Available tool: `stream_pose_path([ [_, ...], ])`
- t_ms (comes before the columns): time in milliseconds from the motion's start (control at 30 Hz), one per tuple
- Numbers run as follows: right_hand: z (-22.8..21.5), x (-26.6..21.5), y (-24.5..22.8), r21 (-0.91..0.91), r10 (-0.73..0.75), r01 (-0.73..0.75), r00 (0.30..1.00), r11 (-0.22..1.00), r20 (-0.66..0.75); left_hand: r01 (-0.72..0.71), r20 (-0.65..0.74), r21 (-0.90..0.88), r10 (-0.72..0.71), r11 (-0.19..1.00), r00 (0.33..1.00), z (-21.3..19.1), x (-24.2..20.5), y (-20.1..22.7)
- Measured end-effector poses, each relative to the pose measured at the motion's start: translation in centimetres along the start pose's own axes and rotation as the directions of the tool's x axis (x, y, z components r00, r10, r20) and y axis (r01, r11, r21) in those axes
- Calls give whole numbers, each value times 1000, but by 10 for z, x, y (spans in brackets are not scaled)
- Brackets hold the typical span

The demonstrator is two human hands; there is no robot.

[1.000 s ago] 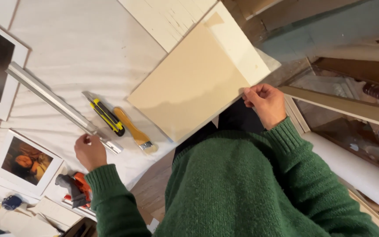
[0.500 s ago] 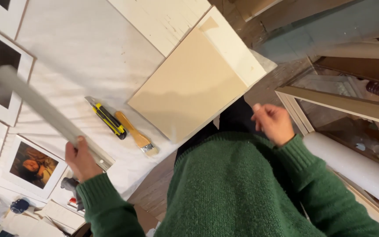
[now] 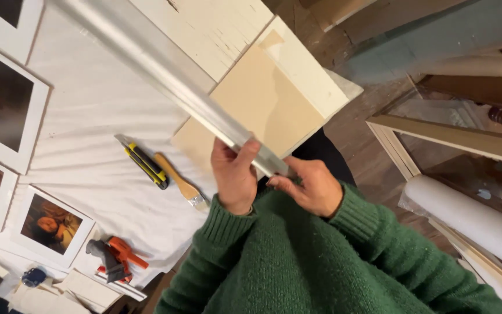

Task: The recorder uses a utility knife and a metal ruler to cut a mat board for framing a photograph.

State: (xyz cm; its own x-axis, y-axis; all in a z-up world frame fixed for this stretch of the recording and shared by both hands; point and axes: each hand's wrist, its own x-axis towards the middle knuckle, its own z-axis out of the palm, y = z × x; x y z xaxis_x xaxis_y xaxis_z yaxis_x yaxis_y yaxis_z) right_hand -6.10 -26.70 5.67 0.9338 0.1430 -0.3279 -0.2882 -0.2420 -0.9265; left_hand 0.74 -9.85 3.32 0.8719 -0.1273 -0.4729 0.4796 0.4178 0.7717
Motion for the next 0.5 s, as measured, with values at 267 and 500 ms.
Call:
stream_pose_path([
  [267, -22, -6, 26, 91, 240, -234, 969, 968, -60, -88, 244, 412, -16, 907, 970, -37, 23, 10],
  [500, -31, -3, 37, 185, 355, -343, 934, 921, -40, -33, -170, 902, 424, 430, 890, -156, 15, 47],
])
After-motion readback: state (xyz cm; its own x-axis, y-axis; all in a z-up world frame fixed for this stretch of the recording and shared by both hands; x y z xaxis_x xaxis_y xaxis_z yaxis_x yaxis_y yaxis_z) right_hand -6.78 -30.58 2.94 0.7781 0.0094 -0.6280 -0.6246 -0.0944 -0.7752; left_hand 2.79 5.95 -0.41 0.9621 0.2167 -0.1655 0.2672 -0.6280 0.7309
